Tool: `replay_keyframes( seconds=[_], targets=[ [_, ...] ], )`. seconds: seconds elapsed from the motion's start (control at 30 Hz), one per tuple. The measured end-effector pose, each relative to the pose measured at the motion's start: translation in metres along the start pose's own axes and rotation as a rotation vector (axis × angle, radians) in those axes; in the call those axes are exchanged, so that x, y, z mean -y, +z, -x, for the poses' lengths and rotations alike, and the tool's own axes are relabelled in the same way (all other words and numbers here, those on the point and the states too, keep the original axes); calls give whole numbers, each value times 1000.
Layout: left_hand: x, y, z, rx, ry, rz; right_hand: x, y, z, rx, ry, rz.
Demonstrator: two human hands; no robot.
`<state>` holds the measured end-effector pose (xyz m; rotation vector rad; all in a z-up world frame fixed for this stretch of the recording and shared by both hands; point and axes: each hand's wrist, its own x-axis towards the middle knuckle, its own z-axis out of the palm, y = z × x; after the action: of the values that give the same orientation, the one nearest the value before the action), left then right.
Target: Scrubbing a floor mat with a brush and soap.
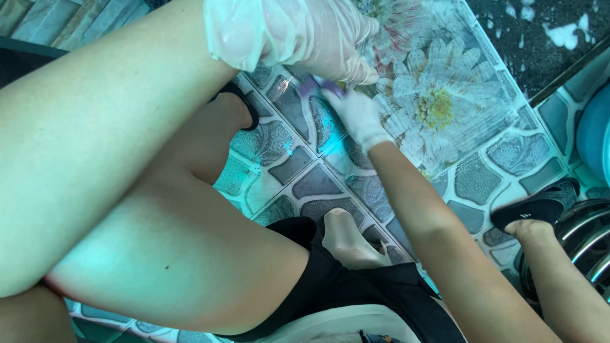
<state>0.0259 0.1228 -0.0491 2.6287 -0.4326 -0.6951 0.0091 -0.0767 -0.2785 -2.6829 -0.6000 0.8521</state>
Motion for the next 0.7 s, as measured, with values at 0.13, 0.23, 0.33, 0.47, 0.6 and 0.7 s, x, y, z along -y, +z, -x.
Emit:
replay_keyframes(
  seconds=[0.13, 0.23, 0.33, 0.47, 0.6, 0.7],
  targets=[
    [8, 10, -2, -88, -4, 40, 9, 47, -77, -443, -412, -124],
    [-1, -7, 11, -5, -76, -54, 9, -3, -12, 36, 107, -13],
    [1, -8, 15, -20, -54, -39, -56, -15, 63, 50, 161, -65],
    [6, -9, 19, -31, -27, -25, -137, -4, 125, 66, 260, -62],
    [8, -11, 16, -38, 4, -15, -120, 7, 94, 26, 183, 25],
    [1, -13, 13, -33, 30, -15, -62, 3, 33, -59, 133, -39]
  ],
)
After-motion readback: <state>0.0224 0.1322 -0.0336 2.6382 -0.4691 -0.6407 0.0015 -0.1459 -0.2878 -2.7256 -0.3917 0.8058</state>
